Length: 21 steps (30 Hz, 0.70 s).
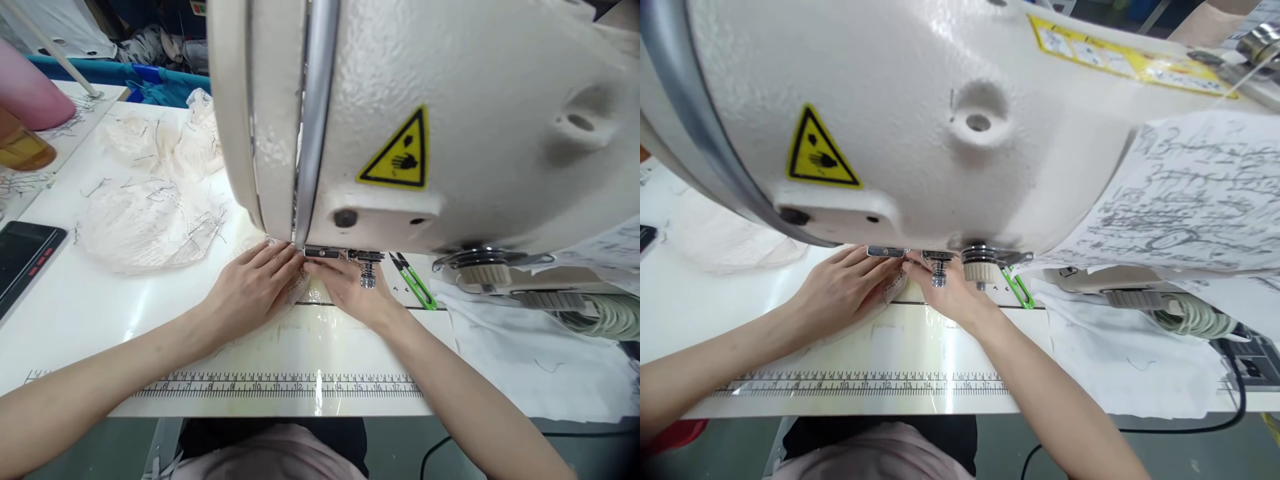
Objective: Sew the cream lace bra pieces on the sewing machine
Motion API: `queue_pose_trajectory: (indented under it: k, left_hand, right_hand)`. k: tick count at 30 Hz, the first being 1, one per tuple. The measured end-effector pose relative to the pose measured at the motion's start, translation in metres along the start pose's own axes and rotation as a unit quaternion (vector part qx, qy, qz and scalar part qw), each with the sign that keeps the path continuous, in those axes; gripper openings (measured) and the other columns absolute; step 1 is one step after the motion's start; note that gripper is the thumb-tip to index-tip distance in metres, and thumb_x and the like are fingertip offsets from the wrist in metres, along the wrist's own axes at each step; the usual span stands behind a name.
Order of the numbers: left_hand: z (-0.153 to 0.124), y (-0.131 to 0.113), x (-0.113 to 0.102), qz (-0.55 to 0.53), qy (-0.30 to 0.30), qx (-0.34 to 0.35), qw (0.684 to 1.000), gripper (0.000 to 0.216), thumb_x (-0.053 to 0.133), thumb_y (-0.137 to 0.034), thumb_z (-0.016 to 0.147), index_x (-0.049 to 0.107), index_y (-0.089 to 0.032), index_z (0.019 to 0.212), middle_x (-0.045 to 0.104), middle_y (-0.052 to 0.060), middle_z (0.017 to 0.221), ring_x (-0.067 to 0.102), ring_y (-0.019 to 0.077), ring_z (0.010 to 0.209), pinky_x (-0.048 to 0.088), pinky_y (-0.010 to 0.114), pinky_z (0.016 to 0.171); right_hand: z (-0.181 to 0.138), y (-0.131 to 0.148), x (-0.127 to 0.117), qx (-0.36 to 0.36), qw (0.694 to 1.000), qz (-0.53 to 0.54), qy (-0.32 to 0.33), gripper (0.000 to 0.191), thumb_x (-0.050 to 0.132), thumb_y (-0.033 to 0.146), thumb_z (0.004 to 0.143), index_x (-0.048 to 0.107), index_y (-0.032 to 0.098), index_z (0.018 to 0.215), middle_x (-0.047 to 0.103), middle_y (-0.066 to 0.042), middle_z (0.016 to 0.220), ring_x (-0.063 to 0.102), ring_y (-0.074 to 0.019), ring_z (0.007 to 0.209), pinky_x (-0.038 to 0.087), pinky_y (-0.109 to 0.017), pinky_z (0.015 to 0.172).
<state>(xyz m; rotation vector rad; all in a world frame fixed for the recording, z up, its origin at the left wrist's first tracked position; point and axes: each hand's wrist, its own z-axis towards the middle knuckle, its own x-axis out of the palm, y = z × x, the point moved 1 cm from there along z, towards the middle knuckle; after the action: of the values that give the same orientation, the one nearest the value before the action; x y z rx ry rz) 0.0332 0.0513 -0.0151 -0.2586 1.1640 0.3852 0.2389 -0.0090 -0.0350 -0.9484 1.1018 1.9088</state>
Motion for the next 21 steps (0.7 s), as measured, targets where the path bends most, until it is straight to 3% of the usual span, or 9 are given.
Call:
queue_pose_trajectory:
  k: [4, 12, 16, 21]
  left_hand:
    - [-0.001, 0.001, 0.002, 0.001, -0.005, 0.006, 1.000, 0.035, 0.049, -0.025, 0.099, 0.062, -0.009, 0.127, 0.066, 0.013, 0.127, 0.060, 0.0285, 0.122, 0.049, 0.044, 0.105]
    - [-0.001, 0.002, 0.000, -0.002, 0.016, -0.002, 1.000, 0.038, 0.047, -0.024, 0.098, 0.060, -0.010, 0.131, 0.065, 0.012, 0.130, 0.059, 0.0284, 0.124, 0.048, 0.046, 0.106]
    - [-0.001, 0.002, 0.000, -0.001, 0.029, -0.004, 1.000, 0.040, 0.044, -0.027, 0.100, 0.057, -0.011, 0.135, 0.063, 0.012, 0.132, 0.060, 0.0275, 0.123, 0.048, 0.047, 0.107]
    - [0.000, 0.006, -0.022, 0.004, 0.025, 0.005, 1.000, 0.034, 0.044, -0.027, 0.101, 0.062, -0.017, 0.129, 0.066, 0.008, 0.129, 0.063, 0.0261, 0.118, 0.050, 0.045, 0.100]
  right_hand:
    - [0.003, 0.002, 0.001, -0.039, 0.999, -0.031, 0.008, 0.038, 0.052, 0.018, 0.096, 0.061, 0.034, 0.129, 0.068, 0.001, 0.124, 0.066, -0.0191, 0.105, 0.055, -0.035, 0.090]
    - [0.003, 0.005, 0.000, -0.025, 0.997, -0.073, 0.027, 0.033, 0.056, 0.020, 0.093, 0.066, 0.036, 0.120, 0.068, 0.001, 0.125, 0.066, -0.0224, 0.105, 0.055, -0.038, 0.082]
    - [0.003, 0.003, 0.002, -0.049, 0.995, -0.086, 0.007, 0.037, 0.053, 0.011, 0.089, 0.067, 0.031, 0.116, 0.068, 0.001, 0.125, 0.068, -0.0210, 0.100, 0.054, -0.039, 0.085]
    - [0.005, 0.005, -0.003, -0.081, 0.992, -0.093, -0.014, 0.034, 0.050, 0.009, 0.090, 0.067, 0.027, 0.113, 0.072, 0.001, 0.117, 0.068, -0.0173, 0.093, 0.052, -0.035, 0.083]
